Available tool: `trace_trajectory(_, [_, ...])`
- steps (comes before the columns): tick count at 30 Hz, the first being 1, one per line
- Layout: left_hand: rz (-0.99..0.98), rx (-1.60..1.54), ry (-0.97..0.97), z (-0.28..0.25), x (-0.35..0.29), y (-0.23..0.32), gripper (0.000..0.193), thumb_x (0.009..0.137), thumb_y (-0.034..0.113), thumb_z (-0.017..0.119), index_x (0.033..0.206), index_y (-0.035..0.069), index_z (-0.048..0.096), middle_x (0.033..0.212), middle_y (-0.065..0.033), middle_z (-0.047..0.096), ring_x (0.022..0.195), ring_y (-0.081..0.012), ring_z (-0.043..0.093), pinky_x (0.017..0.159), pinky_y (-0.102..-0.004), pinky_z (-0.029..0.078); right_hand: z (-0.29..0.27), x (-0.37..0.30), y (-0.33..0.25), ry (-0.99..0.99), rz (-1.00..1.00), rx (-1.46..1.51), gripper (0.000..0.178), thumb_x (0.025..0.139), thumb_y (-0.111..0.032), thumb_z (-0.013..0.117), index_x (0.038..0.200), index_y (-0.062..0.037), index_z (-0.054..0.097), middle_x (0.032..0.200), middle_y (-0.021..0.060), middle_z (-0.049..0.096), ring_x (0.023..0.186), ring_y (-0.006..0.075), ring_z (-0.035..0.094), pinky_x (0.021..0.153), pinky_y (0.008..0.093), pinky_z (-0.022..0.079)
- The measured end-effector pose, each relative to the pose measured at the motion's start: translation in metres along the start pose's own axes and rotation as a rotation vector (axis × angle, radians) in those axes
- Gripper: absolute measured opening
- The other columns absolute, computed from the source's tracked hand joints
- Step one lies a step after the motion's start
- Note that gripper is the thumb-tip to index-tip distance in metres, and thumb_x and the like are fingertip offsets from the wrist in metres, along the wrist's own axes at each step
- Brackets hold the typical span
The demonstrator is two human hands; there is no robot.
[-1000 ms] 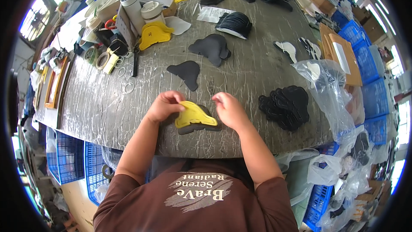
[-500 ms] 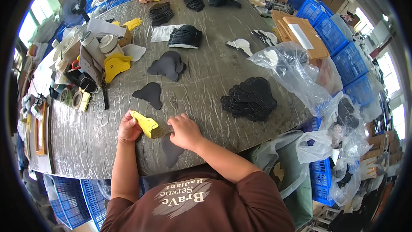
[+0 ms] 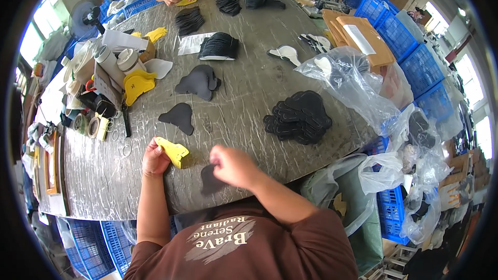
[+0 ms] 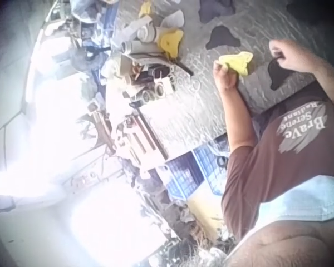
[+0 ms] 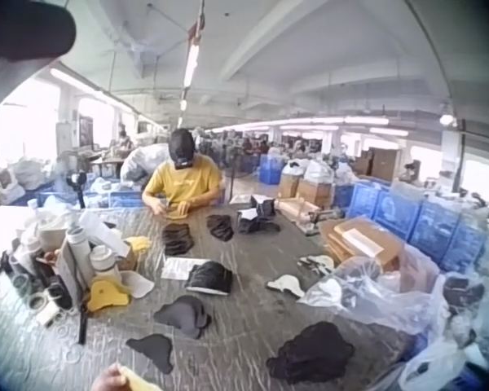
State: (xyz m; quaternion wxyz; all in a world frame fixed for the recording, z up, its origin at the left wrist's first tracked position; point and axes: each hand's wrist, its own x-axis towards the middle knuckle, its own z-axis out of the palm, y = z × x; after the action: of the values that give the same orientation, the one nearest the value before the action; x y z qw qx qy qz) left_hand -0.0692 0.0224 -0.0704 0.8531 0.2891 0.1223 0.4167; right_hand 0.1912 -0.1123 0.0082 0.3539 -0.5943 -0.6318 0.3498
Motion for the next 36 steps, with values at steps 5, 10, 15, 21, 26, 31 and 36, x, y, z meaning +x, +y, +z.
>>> trace_trajectory(5, [0.033, 0.007, 0.032, -0.006, -0.011, 0.005, 0.019, 0.083, 0.001, 0.069, 0.095, 0.009, 0.059, 0.101, -0.0079, 0.069, 0.098, -0.0269, 0.066, 0.090, -0.0439, 0.052, -0.130, -0.005, 0.011, 0.470, 0.162, 0.129, 0.022, 0.071, 0.004, 0.059, 0.092, -0.0032, 0.057, 0.083, 0.0032, 0.062, 0.078, 0.0120, 0.059, 0.072, 0.0274, 0.047])
trace_trajectory(10, [0.000, -0.002, -0.012, 0.000, 0.001, 0.000, 0.018, 0.083, 0.001, 0.069, 0.096, 0.009, 0.059, 0.101, -0.0082, 0.069, 0.098, -0.0269, 0.066, 0.090, -0.0436, 0.052, -0.235, -0.009, 0.063, 0.637, 0.262, 0.113, 0.027, 0.068, 0.004, 0.060, 0.094, -0.0040, 0.054, 0.082, 0.0019, 0.056, 0.078, 0.0149, 0.055, 0.071, 0.0292, 0.044])
trace_trajectory(15, [0.016, 0.012, 0.031, -0.008, -0.006, 0.001, 0.019, 0.083, 0.000, 0.068, 0.097, 0.009, 0.060, 0.101, -0.0082, 0.069, 0.098, -0.0266, 0.066, 0.090, -0.0431, 0.052, -0.154, 0.043, 0.029, 0.785, -0.166, -0.622, 0.026, 0.070, -0.011, 0.072, 0.094, -0.0071, 0.063, 0.095, 0.0136, 0.063, 0.092, 0.0338, 0.059, 0.083, 0.0435, 0.047])
trace_trajectory(21, [0.108, 0.016, 0.073, -0.021, -0.005, 0.004, 0.026, 0.081, 0.012, 0.072, 0.104, 0.009, 0.060, 0.101, -0.0064, 0.068, 0.091, -0.0266, 0.067, 0.079, -0.0405, 0.056, 0.023, 0.127, 0.004, 0.169, -0.131, -0.486, 0.048, 0.070, -0.033, 0.081, 0.104, -0.0071, 0.060, 0.106, 0.0132, 0.059, 0.101, 0.0323, 0.057, 0.083, 0.0427, 0.050])
trace_trajectory(26, [0.097, -0.062, 0.040, -0.011, -0.005, 0.002, 0.030, 0.083, 0.009, 0.070, 0.108, 0.009, 0.054, 0.087, 0.0001, 0.048, 0.073, -0.0128, 0.050, 0.069, -0.0293, 0.047, 0.075, 0.147, 0.018, 0.127, 0.069, -0.527, 0.045, 0.070, -0.028, 0.081, 0.102, -0.0037, 0.060, 0.101, 0.0160, 0.062, 0.098, 0.0348, 0.061, 0.080, 0.0423, 0.052])
trace_trajectory(31, [0.103, -0.058, 0.115, -0.015, -0.006, 0.004, 0.030, 0.083, 0.010, 0.070, 0.109, 0.009, 0.055, 0.093, -0.0024, 0.055, 0.074, -0.0159, 0.055, 0.067, -0.0310, 0.050, 0.067, 0.127, 0.024, 0.012, 0.106, -0.437, 0.033, 0.075, -0.018, 0.076, 0.101, -0.0046, 0.061, 0.095, 0.0143, 0.067, 0.092, 0.0326, 0.065, 0.077, 0.0426, 0.051])
trace_trajectory(36, [0.120, -0.007, 0.069, -0.018, -0.006, 0.004, 0.019, 0.086, 0.008, 0.067, 0.102, 0.007, 0.058, 0.099, -0.0079, 0.067, 0.092, -0.0251, 0.066, 0.082, -0.0384, 0.054, 0.066, 0.106, 0.013, 0.093, 0.177, -0.444, 0.033, 0.076, -0.020, 0.076, 0.100, -0.0048, 0.061, 0.099, 0.0137, 0.066, 0.095, 0.0315, 0.064, 0.078, 0.0425, 0.052])
